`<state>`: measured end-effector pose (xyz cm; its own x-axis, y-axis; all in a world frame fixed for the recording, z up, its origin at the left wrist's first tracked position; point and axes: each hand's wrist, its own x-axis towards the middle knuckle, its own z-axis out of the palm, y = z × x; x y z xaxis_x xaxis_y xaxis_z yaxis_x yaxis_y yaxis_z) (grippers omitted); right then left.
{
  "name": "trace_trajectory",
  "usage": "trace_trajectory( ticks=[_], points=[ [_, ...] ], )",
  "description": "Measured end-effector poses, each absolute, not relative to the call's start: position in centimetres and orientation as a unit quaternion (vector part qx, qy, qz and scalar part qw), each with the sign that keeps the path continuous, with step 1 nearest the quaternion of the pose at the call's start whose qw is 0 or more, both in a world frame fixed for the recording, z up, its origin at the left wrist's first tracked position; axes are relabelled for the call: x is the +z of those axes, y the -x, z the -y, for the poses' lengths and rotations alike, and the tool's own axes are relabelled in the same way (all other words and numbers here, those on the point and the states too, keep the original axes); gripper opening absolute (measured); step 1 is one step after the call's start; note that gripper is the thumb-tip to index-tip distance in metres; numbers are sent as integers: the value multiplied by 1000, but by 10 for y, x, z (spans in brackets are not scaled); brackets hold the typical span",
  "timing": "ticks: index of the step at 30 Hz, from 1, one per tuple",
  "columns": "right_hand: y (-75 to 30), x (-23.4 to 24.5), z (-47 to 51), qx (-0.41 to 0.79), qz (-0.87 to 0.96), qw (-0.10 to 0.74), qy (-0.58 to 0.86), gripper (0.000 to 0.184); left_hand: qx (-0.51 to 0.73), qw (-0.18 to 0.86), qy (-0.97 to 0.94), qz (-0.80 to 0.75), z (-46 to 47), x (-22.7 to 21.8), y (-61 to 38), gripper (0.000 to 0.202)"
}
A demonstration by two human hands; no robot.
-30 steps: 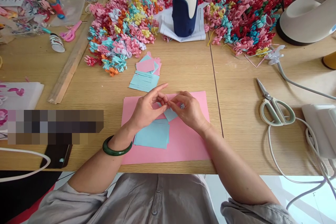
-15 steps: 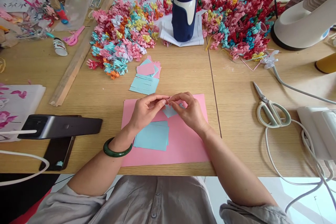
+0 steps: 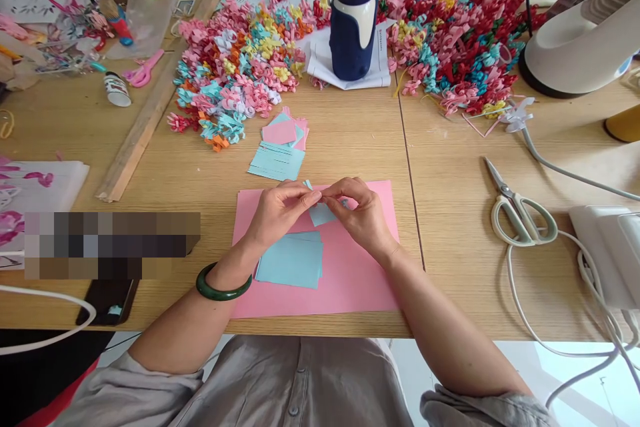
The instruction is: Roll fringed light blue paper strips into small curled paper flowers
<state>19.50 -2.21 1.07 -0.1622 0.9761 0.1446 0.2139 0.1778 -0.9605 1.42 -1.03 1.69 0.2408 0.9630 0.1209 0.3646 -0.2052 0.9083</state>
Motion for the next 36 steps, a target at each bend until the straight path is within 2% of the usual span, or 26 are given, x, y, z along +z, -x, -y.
trace_trajectory(
  ticks=[11, 17, 26, 31, 36],
  points=[
    [-191, 21, 24, 389, 636, 418, 519, 12, 410, 423, -646, -486, 10, 15, -14, 12],
    [-193, 21, 22, 328, 680, 387, 529, 15, 410, 417, -647, -490, 10, 15, -15, 7],
    [-194, 17, 22, 355, 676, 382, 520, 19, 394, 415, -655, -494, 10, 12, -16, 5],
    [-194, 16, 21, 375, 663, 394, 514, 23, 389, 389, -680, -485, 10, 15, -15, 7],
    [-196, 17, 20, 389, 639, 415, 517, 14, 450, 313, -684, -481, 11, 22, -15, 15]
  ],
)
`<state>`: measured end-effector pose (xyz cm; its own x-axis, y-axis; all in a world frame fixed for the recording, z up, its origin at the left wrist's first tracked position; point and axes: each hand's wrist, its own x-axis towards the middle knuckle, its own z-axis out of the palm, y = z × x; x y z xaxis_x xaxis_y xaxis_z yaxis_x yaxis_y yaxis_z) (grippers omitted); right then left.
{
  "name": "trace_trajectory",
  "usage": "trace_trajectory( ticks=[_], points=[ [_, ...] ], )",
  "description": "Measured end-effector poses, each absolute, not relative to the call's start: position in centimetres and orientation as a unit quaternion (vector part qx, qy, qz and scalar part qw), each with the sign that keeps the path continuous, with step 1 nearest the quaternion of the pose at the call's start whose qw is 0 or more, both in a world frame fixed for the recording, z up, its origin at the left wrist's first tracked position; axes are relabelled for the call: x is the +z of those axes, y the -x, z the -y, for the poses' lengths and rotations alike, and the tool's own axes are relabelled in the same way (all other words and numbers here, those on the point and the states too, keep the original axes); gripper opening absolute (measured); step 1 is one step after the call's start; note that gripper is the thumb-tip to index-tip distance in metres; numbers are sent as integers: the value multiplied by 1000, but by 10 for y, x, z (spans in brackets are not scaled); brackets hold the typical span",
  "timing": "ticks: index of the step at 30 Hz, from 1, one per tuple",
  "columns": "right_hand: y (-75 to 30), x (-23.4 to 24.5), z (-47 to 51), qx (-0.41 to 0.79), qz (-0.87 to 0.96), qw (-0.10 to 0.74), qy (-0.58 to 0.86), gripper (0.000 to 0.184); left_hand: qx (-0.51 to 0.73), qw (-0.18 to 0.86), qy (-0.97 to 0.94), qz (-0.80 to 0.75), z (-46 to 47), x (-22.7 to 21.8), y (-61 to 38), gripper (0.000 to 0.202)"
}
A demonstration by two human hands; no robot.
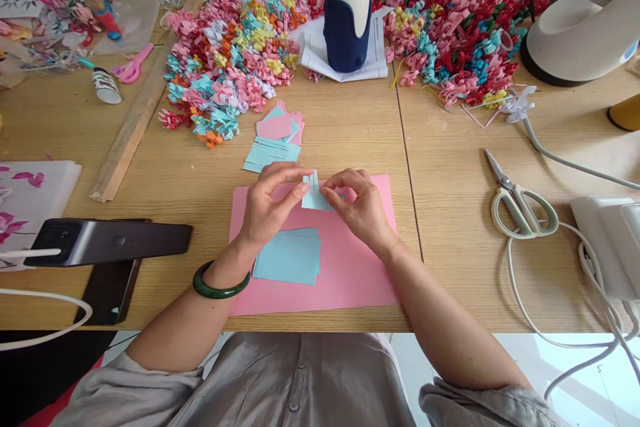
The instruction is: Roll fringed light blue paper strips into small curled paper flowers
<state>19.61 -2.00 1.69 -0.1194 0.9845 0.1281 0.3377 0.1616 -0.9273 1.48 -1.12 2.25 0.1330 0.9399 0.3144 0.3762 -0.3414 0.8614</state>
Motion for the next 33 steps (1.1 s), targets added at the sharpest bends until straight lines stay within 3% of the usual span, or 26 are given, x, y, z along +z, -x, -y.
trace_trajectory(
  ticks=[4, 9, 12, 15, 18, 28, 33],
  points=[
    [-197, 16, 20, 389, 632, 425, 518, 9, 516, 267, -607, -542, 13, 26, -14, 21],
    [-199, 13, 20, 409, 597, 453, 521, 8, 398, 469, -538, -576, 13, 25, -13, 56],
    [-199, 12, 20, 425, 585, 462, 513, 9, 335, 563, -545, -523, 13, 25, -15, 49],
    [-197, 11, 21, 448, 580, 463, 498, 9, 351, 608, -523, -484, 13, 22, -18, 31],
    [-195, 11, 21, 460, 575, 463, 494, 12, 362, 640, -480, -479, 13, 18, -20, 26],
    [-192, 9, 23, 472, 551, 479, 494, 9, 380, 674, -435, -461, 13, 14, -21, 20],
    [-188, 14, 27, 486, 556, 466, 487, 11, 401, 633, -460, -477, 14, 15, -24, 26]
  ],
)
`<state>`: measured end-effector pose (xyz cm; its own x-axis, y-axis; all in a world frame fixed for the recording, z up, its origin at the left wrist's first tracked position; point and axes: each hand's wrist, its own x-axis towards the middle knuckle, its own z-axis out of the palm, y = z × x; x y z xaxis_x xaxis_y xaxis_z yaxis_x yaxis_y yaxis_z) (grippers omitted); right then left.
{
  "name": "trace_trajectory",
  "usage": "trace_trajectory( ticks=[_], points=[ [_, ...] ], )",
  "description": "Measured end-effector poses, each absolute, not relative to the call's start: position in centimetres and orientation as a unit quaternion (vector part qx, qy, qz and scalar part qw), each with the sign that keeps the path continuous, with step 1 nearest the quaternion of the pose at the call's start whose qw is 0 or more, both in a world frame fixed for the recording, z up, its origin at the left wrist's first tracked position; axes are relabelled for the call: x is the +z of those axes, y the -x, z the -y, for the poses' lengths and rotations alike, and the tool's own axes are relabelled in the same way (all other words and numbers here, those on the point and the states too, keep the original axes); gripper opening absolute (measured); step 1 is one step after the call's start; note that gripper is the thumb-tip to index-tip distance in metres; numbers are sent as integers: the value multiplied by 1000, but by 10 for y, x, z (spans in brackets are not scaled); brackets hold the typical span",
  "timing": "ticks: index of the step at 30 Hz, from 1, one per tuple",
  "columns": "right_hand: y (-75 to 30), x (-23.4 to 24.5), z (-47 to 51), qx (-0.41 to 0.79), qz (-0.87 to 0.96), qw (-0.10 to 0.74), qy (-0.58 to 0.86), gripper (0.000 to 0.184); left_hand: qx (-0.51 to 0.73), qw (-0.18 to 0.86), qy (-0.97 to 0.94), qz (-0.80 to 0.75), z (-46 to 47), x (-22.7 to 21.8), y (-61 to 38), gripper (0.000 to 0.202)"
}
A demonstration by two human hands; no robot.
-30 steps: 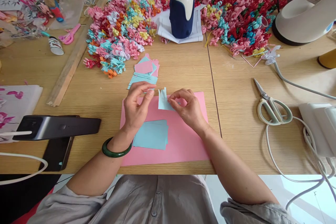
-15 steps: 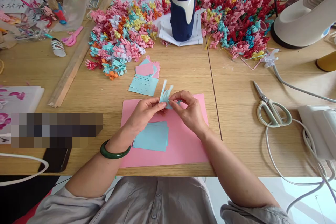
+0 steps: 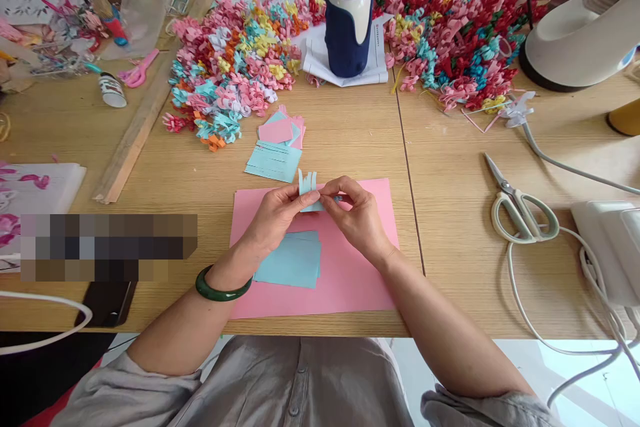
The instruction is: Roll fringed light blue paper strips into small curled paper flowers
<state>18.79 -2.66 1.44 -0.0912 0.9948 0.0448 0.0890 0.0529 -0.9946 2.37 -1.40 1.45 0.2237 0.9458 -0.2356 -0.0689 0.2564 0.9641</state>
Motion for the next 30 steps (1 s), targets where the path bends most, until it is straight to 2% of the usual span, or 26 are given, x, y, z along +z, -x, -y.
trace_trajectory(
  ticks=[4, 15, 24, 30],
  points=[
    [-187, 18, 26, 509, 539, 460, 488, 13, 422, 629, -445, -479, 14, 13, -23, 28],
    [-188, 18, 25, 477, 548, 443, 525, 13, 419, 634, -440, -479, 13, 11, -24, 30],
    [-198, 19, 20, 420, 596, 423, 539, 26, 415, 612, -479, -473, 16, 9, -24, 24],
    [-197, 14, 19, 369, 654, 419, 510, 15, 326, 677, -500, -430, 20, 11, -28, 35]
  ],
)
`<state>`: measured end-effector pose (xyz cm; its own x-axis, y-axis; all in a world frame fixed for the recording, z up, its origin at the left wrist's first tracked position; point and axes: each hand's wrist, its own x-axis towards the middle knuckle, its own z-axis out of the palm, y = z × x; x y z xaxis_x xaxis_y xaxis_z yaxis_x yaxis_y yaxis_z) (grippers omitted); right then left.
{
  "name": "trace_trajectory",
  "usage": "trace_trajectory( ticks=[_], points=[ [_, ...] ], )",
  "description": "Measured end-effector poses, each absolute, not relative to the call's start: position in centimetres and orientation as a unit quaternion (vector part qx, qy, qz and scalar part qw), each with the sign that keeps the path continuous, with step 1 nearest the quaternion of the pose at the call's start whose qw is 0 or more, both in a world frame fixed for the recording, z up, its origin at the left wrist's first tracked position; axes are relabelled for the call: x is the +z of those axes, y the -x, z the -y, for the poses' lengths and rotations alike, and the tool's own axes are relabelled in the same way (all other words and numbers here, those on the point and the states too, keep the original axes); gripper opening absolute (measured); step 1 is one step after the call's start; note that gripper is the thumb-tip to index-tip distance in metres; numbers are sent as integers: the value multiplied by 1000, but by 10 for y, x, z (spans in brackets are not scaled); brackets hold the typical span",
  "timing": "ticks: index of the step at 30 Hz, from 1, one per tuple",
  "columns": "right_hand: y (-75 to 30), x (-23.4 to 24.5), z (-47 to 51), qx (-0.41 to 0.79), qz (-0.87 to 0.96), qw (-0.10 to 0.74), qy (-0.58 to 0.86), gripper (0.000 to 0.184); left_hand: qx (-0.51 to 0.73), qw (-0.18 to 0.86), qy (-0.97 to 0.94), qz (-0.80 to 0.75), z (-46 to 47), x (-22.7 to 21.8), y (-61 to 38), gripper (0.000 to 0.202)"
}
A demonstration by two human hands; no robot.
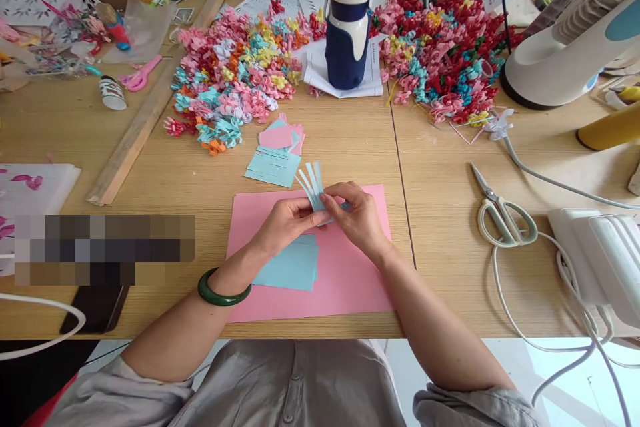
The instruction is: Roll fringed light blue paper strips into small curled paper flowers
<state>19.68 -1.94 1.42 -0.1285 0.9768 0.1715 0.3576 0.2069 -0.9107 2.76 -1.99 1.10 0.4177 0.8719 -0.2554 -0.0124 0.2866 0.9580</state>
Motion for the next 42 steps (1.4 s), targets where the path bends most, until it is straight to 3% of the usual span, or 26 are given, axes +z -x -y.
trace_trajectory(
  ticks=[2, 4, 7, 9, 17, 26, 31, 35, 42],
  points=[
    [-199, 14, 18, 334, 683, 397, 514, 15, 285, 672, -526, -437, 19, 15, -24, 40],
    [-204, 15, 16, 275, 731, 360, 510, 16, 289, 601, -557, -496, 16, 18, -19, 49],
    [-212, 18, 13, 178, 803, 300, 483, 16, 390, 430, -576, -575, 10, 20, -12, 49],
    [-215, 19, 10, 147, 825, 278, 470, 16, 440, 394, -577, -563, 6, 20, -9, 40],
    [-219, 15, 5, 129, 850, 268, 434, 18, 385, 370, -690, -489, 1, 8, -4, 19],
    [-201, 8, 13, 217, 778, 344, 478, 4, 369, 386, -686, -495, 8, 9, -13, 23],
    [-197, 4, 17, 253, 747, 360, 499, 17, 364, 466, -638, -494, 10, 13, -15, 29],
    [-199, 6, 17, 255, 746, 354, 503, 21, 368, 454, -643, -495, 11, 14, -15, 28],
    [-197, 11, 20, 276, 702, 368, 544, 12, 351, 507, -617, -489, 11, 17, -15, 36]
  ],
)
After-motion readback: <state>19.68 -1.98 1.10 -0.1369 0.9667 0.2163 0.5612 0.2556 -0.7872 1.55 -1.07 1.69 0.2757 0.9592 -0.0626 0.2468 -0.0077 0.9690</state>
